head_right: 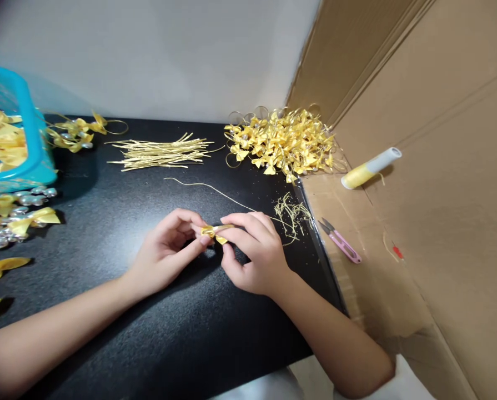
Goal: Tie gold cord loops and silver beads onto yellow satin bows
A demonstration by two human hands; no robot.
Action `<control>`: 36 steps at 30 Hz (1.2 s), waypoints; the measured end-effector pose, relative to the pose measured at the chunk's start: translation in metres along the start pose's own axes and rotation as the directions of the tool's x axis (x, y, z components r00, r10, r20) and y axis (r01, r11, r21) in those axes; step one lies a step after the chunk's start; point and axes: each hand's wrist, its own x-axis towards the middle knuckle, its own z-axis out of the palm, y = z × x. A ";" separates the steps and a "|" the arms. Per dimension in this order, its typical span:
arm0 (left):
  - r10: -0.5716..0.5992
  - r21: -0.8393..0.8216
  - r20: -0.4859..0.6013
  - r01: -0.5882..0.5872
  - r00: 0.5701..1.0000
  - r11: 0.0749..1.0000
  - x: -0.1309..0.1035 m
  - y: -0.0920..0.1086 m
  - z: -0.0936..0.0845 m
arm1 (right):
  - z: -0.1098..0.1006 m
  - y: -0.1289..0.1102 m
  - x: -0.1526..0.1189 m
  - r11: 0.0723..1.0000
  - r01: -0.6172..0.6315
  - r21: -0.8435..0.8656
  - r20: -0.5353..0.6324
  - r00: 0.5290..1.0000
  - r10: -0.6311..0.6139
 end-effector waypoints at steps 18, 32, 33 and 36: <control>0.065 0.099 0.016 -0.067 0.998 0.993 0.001 -0.001 0.000 | 0.000 0.002 0.000 0.865 -0.288 0.410 0.015 0.951 0.309; 0.430 0.598 -0.010 -0.339 0.903 0.726 -0.006 0.000 0.001 | 0.007 0.004 -0.004 0.995 -0.093 0.029 0.016 0.996 0.092; 0.432 0.599 -0.010 -0.340 0.902 0.725 -0.006 0.000 0.001 | 0.007 0.005 -0.005 0.996 -0.089 0.011 0.020 0.996 0.089; 0.432 0.583 -0.004 -0.349 0.902 0.734 -0.005 0.000 0.002 | 0.009 0.006 -0.006 0.996 -0.089 -0.013 0.031 0.995 0.090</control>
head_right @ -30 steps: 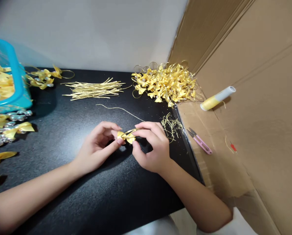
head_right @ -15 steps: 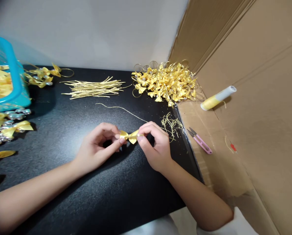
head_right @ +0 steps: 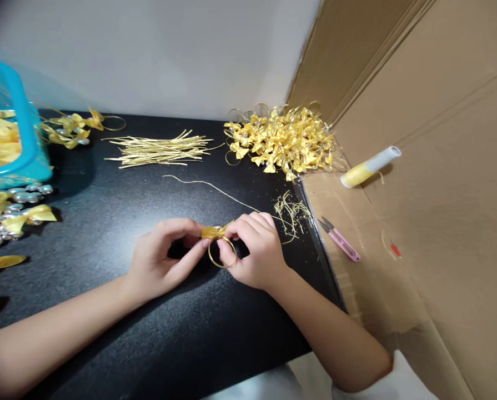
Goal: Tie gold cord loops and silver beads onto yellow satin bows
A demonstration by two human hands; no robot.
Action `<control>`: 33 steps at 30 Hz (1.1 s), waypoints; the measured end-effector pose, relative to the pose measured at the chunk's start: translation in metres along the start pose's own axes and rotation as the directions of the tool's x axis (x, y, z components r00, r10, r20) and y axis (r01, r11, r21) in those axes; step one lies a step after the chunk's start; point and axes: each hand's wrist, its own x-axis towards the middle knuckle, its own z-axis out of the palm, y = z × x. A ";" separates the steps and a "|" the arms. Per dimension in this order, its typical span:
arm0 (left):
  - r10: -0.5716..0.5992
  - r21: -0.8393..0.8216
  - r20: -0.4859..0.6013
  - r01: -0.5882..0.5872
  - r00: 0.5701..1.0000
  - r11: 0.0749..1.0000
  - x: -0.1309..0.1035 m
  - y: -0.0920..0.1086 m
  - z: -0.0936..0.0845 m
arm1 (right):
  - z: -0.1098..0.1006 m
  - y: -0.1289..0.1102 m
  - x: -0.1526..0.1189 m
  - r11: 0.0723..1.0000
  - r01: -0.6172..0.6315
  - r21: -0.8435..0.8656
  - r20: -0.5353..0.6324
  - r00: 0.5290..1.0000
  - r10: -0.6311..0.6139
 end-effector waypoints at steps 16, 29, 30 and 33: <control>-0.142 -0.133 0.092 0.154 0.986 0.979 0.004 -0.001 -0.002 | -0.003 -0.003 0.002 0.979 -0.128 0.157 0.056 0.991 0.121; -0.012 -0.026 0.079 0.014 0.997 1.000 0.006 0.000 -0.004 | 0.000 -0.004 0.001 0.998 -0.041 0.053 0.073 0.997 0.037; -0.017 -0.044 0.084 0.021 0.996 0.999 0.006 0.000 -0.004 | -0.001 -0.004 0.001 0.998 -0.038 0.056 0.078 0.996 0.033; -0.058 -0.079 0.081 0.065 0.995 0.995 0.007 -0.001 -0.005 | -0.002 -0.004 0.001 0.996 -0.049 0.076 0.071 0.997 0.043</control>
